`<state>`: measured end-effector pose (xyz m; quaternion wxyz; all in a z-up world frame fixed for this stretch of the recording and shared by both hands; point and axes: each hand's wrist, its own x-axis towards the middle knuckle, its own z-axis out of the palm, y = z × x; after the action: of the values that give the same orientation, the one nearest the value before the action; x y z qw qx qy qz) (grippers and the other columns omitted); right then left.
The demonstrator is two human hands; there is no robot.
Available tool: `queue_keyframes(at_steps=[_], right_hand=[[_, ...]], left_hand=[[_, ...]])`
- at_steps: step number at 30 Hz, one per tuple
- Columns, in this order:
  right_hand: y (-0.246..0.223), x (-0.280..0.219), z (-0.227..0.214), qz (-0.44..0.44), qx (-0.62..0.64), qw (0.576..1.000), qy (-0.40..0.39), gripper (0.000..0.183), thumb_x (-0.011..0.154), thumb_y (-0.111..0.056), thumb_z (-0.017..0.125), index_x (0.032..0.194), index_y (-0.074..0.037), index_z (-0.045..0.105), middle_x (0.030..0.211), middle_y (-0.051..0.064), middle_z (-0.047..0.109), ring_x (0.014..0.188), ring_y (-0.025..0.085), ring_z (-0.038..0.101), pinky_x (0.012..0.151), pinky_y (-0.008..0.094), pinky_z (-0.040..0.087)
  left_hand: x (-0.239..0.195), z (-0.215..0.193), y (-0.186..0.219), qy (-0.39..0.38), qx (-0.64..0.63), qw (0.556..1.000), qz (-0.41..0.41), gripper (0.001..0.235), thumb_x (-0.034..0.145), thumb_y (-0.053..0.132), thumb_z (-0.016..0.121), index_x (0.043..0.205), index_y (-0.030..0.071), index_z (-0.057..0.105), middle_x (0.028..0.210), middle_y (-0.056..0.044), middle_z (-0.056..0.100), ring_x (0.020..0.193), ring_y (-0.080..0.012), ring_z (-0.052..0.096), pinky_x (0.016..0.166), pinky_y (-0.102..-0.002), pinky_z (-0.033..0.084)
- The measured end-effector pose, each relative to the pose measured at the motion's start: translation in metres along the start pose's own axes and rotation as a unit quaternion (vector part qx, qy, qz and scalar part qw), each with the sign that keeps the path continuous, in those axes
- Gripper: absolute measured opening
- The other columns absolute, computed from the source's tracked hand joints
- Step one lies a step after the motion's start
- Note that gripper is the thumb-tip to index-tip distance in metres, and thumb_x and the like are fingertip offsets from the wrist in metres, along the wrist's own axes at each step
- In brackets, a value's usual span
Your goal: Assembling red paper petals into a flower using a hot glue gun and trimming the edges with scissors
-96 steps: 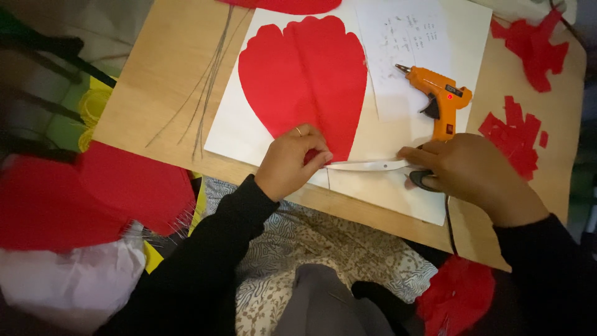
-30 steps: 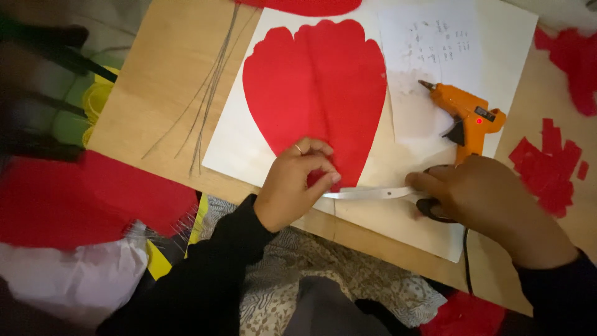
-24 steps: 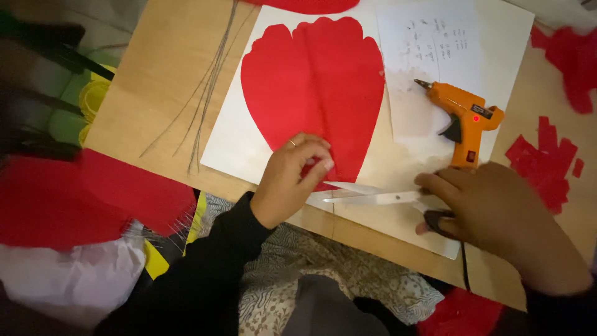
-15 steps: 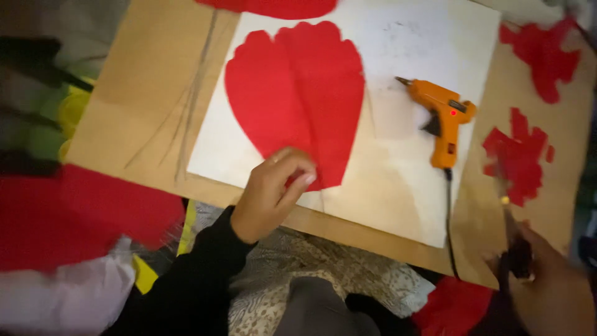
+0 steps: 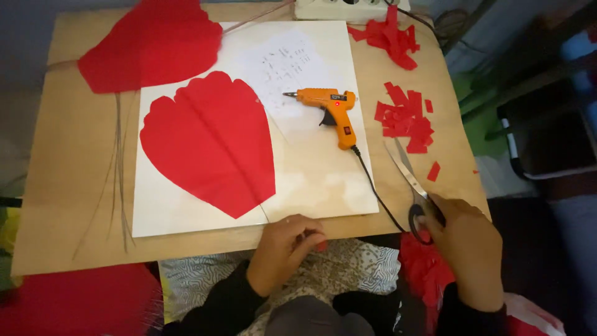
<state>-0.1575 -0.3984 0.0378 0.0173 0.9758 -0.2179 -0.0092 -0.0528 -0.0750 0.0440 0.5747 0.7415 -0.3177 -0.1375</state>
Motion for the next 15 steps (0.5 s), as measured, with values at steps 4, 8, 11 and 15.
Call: queue_keyframes(at_steps=[4,8,11,15], right_hand=[[-0.041,-0.009,-0.032,-0.059,0.073,0.988,0.119,0.034,0.097,-0.037,0.07,0.116,-0.009,0.077,0.116,0.011,0.076,0.105,0.032,0.071,0.082,0.042,0.055],[-0.109,-0.021,-0.042,-0.112,0.388,0.913,0.064,0.031,0.082,-0.022,0.082,0.111,-0.014,0.076,0.093,0.001,0.079,0.08,0.012,0.072,0.077,0.026,0.054],[-0.136,-0.014,-0.042,-0.12,0.506,0.852,0.066,0.019,0.082,-0.008,0.082,0.101,-0.004,0.076,0.087,0.009,0.079,0.075,0.013,0.076,0.07,0.024,0.062],[-0.13,0.012,-0.07,-0.125,0.382,0.914,0.05,0.02,0.096,-0.013,0.069,0.081,-0.014,0.082,0.087,-0.003,0.08,0.085,0.008,0.073,0.084,0.024,0.051]], left_hand=[[0.013,0.011,0.005,0.024,-0.056,0.997,-0.042,0.018,0.099,0.017,0.065,0.086,0.007,0.073,0.085,-0.004,0.076,0.066,-0.0121,0.063,0.062,-0.026,0.048],[0.02,0.036,-0.002,0.092,-0.179,0.976,-0.083,0.015,0.097,0.022,0.068,0.094,0.008,0.071,0.091,-0.004,0.071,0.084,-0.0113,0.066,0.074,-0.024,0.051],[0.022,0.043,-0.009,0.115,-0.284,0.944,-0.126,0.012,0.098,0.02,0.069,0.098,0.008,0.07,0.092,-0.002,0.071,0.085,-0.0081,0.064,0.075,-0.023,0.053],[0.02,0.031,-0.012,0.115,-0.445,0.87,-0.176,0.05,0.095,0.046,0.064,0.121,0.004,0.07,0.114,-0.007,0.073,0.107,-0.0182,0.07,0.088,-0.03,0.055]])
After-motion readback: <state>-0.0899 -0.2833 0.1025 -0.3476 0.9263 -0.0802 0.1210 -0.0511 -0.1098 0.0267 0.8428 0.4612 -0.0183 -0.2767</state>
